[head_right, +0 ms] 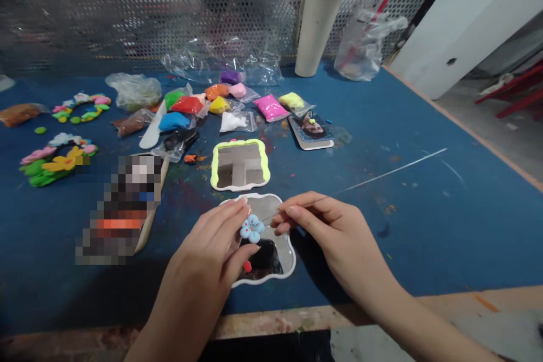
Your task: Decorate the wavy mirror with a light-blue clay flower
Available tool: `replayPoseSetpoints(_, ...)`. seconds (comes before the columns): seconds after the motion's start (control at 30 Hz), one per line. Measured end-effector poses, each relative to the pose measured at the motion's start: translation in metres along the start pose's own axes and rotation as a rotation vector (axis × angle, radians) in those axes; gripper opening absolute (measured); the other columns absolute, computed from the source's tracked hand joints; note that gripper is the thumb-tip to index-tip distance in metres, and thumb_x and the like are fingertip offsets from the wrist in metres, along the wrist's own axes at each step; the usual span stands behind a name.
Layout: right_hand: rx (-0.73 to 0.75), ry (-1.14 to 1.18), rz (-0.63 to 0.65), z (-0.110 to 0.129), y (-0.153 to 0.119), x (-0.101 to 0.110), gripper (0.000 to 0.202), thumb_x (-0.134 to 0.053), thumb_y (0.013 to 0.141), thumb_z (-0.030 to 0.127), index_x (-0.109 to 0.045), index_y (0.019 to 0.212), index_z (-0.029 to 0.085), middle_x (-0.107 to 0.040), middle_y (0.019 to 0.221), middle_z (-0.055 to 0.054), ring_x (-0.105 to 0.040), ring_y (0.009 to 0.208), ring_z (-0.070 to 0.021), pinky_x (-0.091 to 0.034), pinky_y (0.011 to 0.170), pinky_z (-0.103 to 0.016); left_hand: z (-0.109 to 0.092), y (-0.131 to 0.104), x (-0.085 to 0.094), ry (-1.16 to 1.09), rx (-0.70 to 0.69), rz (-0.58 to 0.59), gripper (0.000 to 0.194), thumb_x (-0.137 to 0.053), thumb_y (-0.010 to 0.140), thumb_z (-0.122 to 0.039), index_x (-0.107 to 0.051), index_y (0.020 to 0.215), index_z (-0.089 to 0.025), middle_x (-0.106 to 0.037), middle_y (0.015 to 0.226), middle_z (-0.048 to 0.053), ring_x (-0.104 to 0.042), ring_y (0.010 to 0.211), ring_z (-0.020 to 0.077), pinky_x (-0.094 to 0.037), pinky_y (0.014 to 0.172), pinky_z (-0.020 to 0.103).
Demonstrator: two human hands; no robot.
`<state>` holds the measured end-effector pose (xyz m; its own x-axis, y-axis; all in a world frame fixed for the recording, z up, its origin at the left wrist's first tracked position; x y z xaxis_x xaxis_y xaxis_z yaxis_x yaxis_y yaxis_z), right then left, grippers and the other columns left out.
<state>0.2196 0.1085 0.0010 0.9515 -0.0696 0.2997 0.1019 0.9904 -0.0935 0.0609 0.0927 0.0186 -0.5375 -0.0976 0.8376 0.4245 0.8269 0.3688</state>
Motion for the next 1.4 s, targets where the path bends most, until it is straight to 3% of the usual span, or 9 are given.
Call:
replayPoseSetpoints(0.63, 0.278, -0.21, -0.103, 0.023, -0.017, 0.0, 0.018, -0.063, 0.082, 0.019, -0.072, 0.071, 0.03, -0.074, 0.07, 0.009, -0.068, 0.063, -0.005, -0.05, 0.061, -0.009, -0.001, 0.0, -0.001, 0.03, -0.008, -0.002, 0.04, -0.07, 0.075, -0.009, -0.06, 0.114, -0.007, -0.067, 0.117, 0.014, -0.061, 0.11, 0.0293, -0.054, 0.091, 0.046)
replayPoseSetpoints(1.4, 0.229, -0.306, -0.109, 0.019, -0.016, -0.001, 0.015, -0.062, 0.083, 0.025, -0.072, 0.073, 0.028, -0.075, 0.073, 0.004, -0.069, 0.065, -0.0128, -0.053, 0.061, -0.02, -0.001, -0.003, 0.001, 0.009, -0.018, -0.007, 0.037, -0.064, 0.082, -0.012, -0.055, 0.118, -0.009, -0.065, 0.12, 0.014, -0.059, 0.113, 0.0283, -0.052, 0.094, 0.046)
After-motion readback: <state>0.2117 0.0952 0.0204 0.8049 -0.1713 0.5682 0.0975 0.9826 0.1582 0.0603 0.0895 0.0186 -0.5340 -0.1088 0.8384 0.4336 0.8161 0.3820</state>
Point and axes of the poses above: each hand's wrist, its own y-axis towards the middle knuckle, its own x-axis out of the back of the hand, z = x × y, the point moved 8 cm from there along y, towards the middle knuckle
